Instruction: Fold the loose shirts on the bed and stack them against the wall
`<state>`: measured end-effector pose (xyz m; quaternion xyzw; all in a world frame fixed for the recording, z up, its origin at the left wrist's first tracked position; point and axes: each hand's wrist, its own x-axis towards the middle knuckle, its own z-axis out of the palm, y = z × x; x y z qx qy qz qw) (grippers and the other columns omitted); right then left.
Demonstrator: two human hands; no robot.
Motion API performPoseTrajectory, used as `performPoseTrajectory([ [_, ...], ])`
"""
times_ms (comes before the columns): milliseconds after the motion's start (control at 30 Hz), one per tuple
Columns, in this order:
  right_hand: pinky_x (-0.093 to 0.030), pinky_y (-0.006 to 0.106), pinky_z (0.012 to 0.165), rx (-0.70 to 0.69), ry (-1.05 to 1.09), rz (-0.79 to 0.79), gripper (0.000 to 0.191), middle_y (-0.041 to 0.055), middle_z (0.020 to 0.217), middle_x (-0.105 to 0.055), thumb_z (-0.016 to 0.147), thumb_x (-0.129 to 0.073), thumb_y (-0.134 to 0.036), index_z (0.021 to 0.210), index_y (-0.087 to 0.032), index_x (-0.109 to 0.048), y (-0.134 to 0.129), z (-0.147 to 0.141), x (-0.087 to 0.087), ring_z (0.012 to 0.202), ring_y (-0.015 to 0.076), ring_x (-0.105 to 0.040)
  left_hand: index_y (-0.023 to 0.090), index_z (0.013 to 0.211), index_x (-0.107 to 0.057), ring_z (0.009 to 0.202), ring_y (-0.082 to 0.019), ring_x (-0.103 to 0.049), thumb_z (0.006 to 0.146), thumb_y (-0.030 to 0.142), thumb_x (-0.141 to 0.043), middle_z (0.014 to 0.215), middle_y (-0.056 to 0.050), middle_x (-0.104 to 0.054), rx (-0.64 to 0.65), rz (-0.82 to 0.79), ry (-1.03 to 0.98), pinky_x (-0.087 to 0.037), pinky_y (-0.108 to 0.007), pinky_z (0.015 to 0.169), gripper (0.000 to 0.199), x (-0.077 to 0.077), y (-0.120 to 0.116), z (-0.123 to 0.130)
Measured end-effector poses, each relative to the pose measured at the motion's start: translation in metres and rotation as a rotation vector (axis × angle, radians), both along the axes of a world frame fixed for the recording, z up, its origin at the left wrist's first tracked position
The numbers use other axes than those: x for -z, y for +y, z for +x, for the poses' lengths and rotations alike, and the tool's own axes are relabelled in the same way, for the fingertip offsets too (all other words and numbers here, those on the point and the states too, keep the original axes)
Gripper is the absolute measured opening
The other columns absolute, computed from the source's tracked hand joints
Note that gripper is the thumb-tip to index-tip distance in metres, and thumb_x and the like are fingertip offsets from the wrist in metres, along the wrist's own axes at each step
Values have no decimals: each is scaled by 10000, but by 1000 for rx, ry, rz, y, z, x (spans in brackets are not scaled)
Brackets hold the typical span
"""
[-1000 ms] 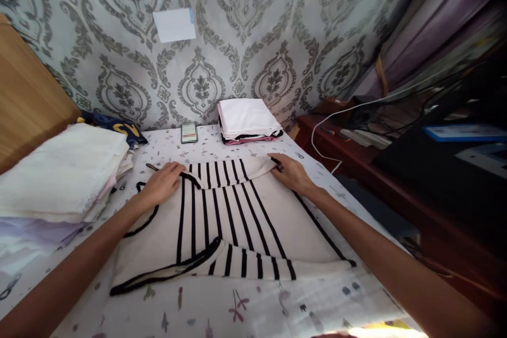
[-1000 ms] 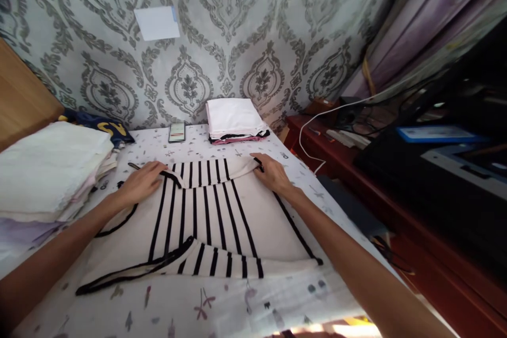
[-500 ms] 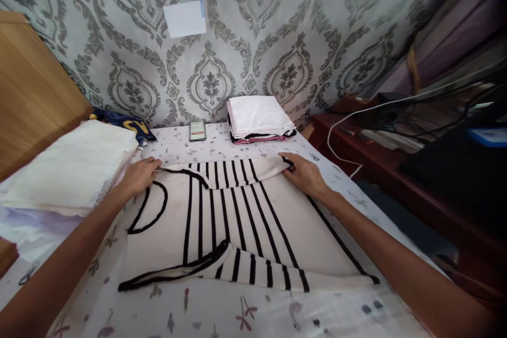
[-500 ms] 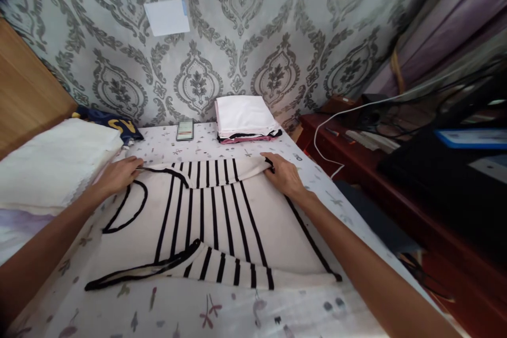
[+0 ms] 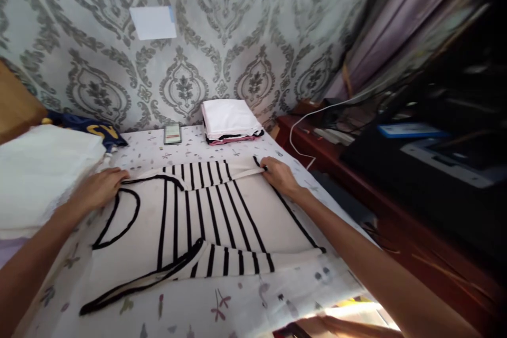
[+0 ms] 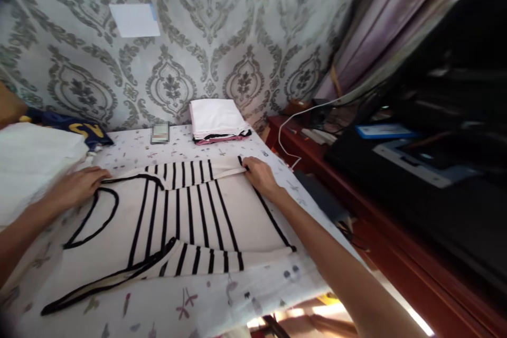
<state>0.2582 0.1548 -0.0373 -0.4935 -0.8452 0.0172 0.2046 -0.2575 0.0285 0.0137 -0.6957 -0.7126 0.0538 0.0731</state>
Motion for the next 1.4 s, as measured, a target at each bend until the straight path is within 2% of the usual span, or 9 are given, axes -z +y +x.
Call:
performPoseTrajectory([
  [100, -453, 298, 811, 4, -27, -10, 253, 72, 1019, -677, 787, -500, -77, 961, -207, -630, -3, 1, -3, 970, 223, -623, 176, 1076, -668, 1141, -331, -602, 857, 150, -383, 1176, -111, -688, 63, 69, 8, -485, -469, 961, 361, -5, 3, 32],
  [267, -458, 294, 792, -39, 52, 4, 313, 66, 1151, -669, 802, -553, -116, 1078, -221, -656, -3, 1, -3, 993, 221, -631, 177, 1149, -622, 1068, -272, -624, 976, 316, -383, 1163, -108, -674, 420, 41, -229, -500, -401, 915, 326, -1, 7, 138],
  [367, -454, 287, 724, -44, 92, 7, 244, 52, 1115, -674, 791, -551, -114, 979, -222, -665, 0, -2, -2, 847, 193, -633, 165, 1088, -616, 1023, -283, -618, 969, 206, -411, 1093, -116, -663, 522, 5, -92, -496, -406, 860, 240, 4, 14, 189],
  [467, -458, 282, 711, -20, 153, 6, 218, 36, 996, -688, 767, -539, -84, 896, -218, -652, 4, -5, 2, 752, 175, -613, 165, 1014, -603, 951, -262, -621, 942, 70, -358, 1005, -105, -654, 508, 27, -17, -488, -371, 798, 272, 3, 20, 208],
  [633, -474, 280, 735, -6, 68, 78, 274, 49, 1071, -704, 813, -497, -59, 932, -221, -684, 2, 4, 7, 898, 199, -646, 195, 973, -585, 863, -213, -615, 972, 127, -361, 965, -67, -645, 570, 26, -180, -464, -315, 721, 234, 4, 18, 196],
  [800, -505, 332, 843, -27, -104, 112, 384, 85, 1163, -706, 826, -456, -8, 960, -215, -749, -4, 8, -11, 1055, 239, -635, 199, 1007, -610, 849, -217, -626, 1020, 352, -378, 966, -63, -669, 587, -47, -409, -471, -319, 711, 279, 5, 19, 186],
  [1033, -404, 459, 1123, -226, -99, -33, 470, 115, 1464, -558, 988, -368, -252, 1417, -191, -550, 5, -75, -11, 1374, 259, -488, 142, 1374, -505, 1341, -287, -499, 1031, 355, -317, 1426, -171, -567, 384, 104, -368, -379, -459, 1110, 445, 13, 51, 181],
  [1200, -271, 541, 1194, -157, -263, -112, 572, 116, 1596, -385, 1019, -309, -461, 1525, -217, -413, 7, -97, 16, 1492, 273, -318, 160, 1558, -307, 1539, -302, -184, 1001, 560, -285, 1650, -135, -251, 36, -118, -274, -146, -558, 1221, 686, 35, 42, 112],
  [1400, -259, 527, 1201, -151, -301, -111, 605, 106, 1612, -355, 1028, -235, -500, 1548, -225, -374, 6, -95, 15, 1512, 258, -268, 156, 1593, -227, 1553, -279, -121, 967, 631, -226, 1673, -103, -160, -94, -144, -230, -119, -531, 1232, 786, 44, 17, 38],
])
